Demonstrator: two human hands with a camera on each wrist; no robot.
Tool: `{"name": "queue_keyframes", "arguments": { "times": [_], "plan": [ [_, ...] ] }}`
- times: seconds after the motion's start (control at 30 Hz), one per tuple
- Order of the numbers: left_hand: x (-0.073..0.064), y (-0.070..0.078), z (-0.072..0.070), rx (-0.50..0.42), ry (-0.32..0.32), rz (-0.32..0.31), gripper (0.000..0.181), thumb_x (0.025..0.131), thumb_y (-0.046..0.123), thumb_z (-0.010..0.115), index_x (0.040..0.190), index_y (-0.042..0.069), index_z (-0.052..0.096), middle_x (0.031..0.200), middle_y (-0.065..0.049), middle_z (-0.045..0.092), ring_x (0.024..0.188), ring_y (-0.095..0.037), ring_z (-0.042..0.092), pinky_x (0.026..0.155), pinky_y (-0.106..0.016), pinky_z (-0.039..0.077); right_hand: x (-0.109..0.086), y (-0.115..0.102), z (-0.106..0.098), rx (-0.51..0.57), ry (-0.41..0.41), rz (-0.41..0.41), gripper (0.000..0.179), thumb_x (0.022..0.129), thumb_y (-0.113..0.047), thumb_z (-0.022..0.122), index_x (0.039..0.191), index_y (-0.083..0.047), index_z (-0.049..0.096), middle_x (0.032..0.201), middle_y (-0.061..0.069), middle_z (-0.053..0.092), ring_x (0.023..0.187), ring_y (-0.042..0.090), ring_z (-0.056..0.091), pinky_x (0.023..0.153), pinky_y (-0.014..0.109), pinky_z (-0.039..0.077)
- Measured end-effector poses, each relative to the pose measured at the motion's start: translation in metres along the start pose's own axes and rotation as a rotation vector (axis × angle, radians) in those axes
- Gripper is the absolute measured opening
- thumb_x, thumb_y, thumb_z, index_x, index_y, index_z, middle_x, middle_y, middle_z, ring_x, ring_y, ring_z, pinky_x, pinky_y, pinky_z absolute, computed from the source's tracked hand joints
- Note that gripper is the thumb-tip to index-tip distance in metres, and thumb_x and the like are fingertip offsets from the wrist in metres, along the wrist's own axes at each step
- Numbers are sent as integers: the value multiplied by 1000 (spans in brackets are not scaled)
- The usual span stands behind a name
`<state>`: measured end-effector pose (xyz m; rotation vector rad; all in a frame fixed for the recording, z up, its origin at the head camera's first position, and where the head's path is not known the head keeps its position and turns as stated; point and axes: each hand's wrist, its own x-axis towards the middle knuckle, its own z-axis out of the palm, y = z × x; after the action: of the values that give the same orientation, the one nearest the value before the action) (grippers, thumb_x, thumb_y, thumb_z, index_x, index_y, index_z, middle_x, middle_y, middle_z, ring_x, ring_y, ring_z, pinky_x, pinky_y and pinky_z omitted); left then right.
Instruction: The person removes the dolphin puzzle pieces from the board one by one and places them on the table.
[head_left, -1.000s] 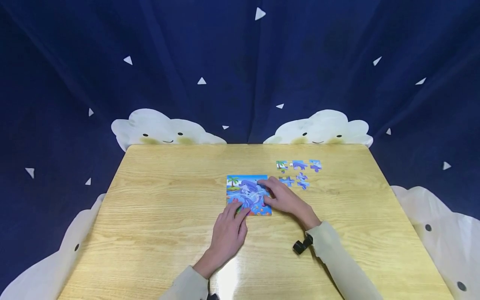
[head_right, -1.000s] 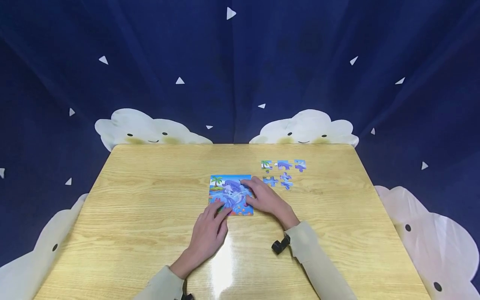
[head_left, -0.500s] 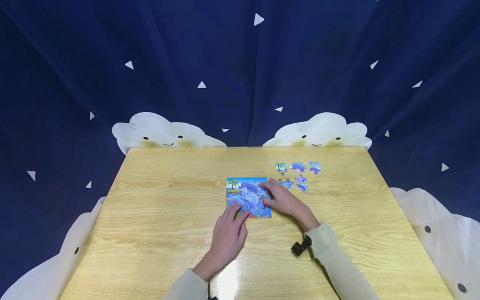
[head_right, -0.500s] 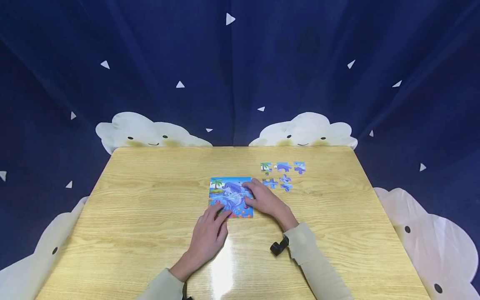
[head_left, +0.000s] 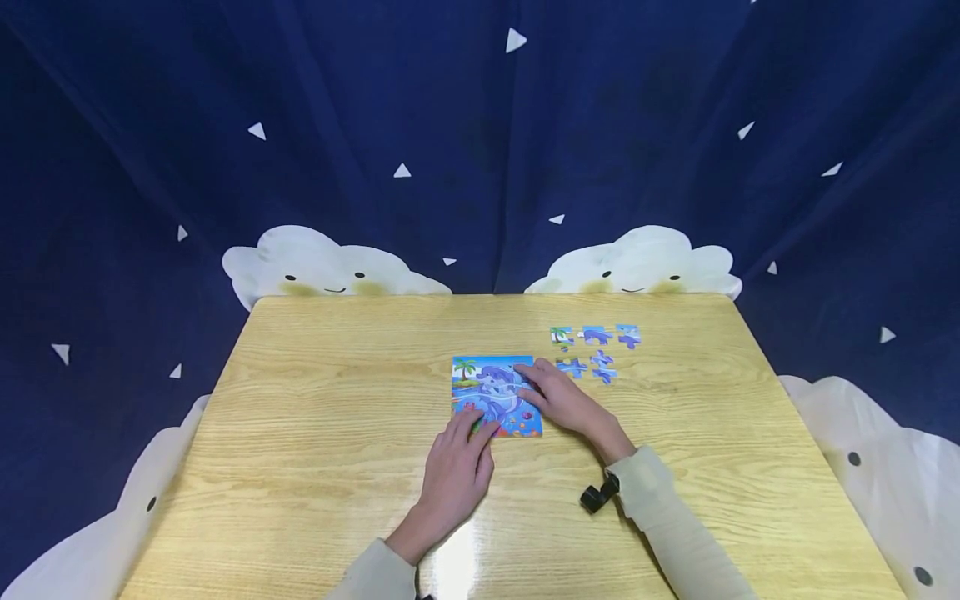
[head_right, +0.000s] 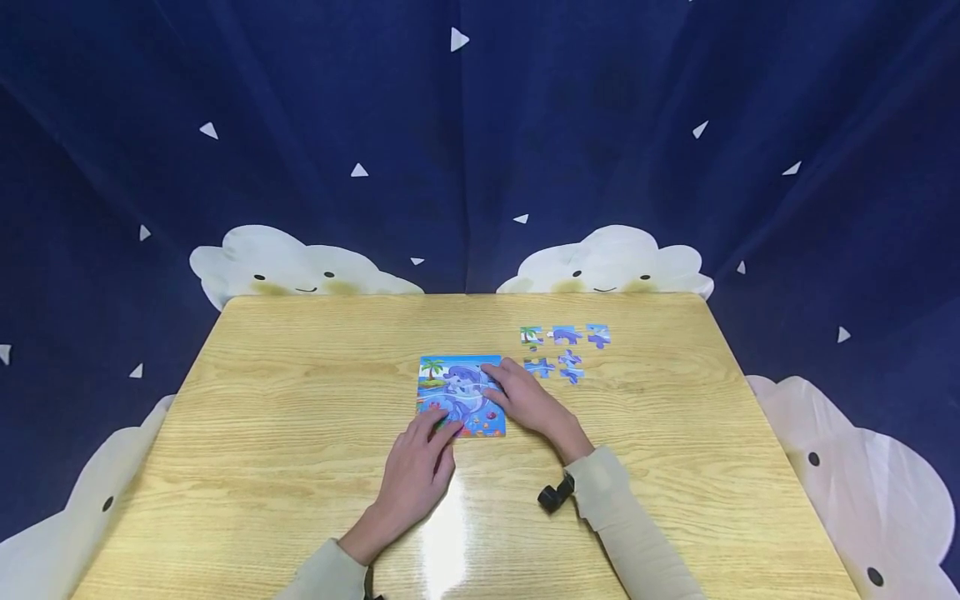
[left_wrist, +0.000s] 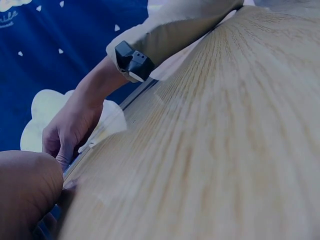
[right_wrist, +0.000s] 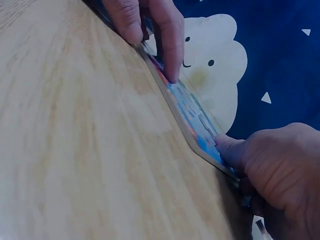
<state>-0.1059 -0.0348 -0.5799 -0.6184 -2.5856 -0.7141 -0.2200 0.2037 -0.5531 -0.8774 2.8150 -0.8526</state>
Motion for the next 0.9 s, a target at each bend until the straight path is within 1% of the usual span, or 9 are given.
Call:
{"name": "queue_keyframes", "arguments": {
  "times": [0.1,0.27,0.43,0.53,0.7,0.8,0.9],
  "plan": [
    [0,0,-1,-4,-1,2,37,99,17,58,133,16,71,141,-10,60,136,-32,52,93,-45,52,0,-1,1,-8,12,0,46,107,-23,61,148,-2,57,102,4,52,83,16,44,78,35,42],
    [0,0,-2,-17,-31,-16,38,100,18,57,135,17,71,142,-9,59,138,-32,51,95,-45,52,1,-2,4,-17,46,-4,42,106,-22,63,142,-1,61,98,3,50,81,15,44,77,34,42],
    [1,-1,-1,-2,0,-1,38,99,17,58,134,16,71,141,-10,60,136,-32,53,91,-45,52,2,-4,4,-42,68,-28,40,106,-21,63,139,0,62,95,2,50,78,14,43,75,34,43],
    [1,-1,0,0,3,1,38,99,17,58,134,16,71,140,-10,60,136,-31,53,90,-44,52,2,-4,4,-38,75,-38,38,106,-21,63,137,1,62,94,1,49,78,14,43,74,33,43],
    [0,-1,0,-10,-7,-3,38,99,17,58,134,16,71,140,-10,60,136,-31,53,90,-44,52,2,-2,4,1,79,-57,34,103,-17,66,132,1,62,93,3,50,78,14,43,72,33,41],
    [0,-1,1,-4,-3,0,38,99,17,57,134,17,71,140,-10,60,135,-30,53,89,-44,52,2,-2,3,7,78,-78,33,101,-17,68,129,1,63,91,3,50,78,15,42,72,34,40],
    [0,-1,0,-4,-8,-1,38,99,18,57,135,17,71,140,-9,60,135,-29,53,88,-43,52,1,-3,1,9,55,-86,33,101,-19,69,127,0,63,93,4,52,80,15,43,73,34,40]
  ]
}}
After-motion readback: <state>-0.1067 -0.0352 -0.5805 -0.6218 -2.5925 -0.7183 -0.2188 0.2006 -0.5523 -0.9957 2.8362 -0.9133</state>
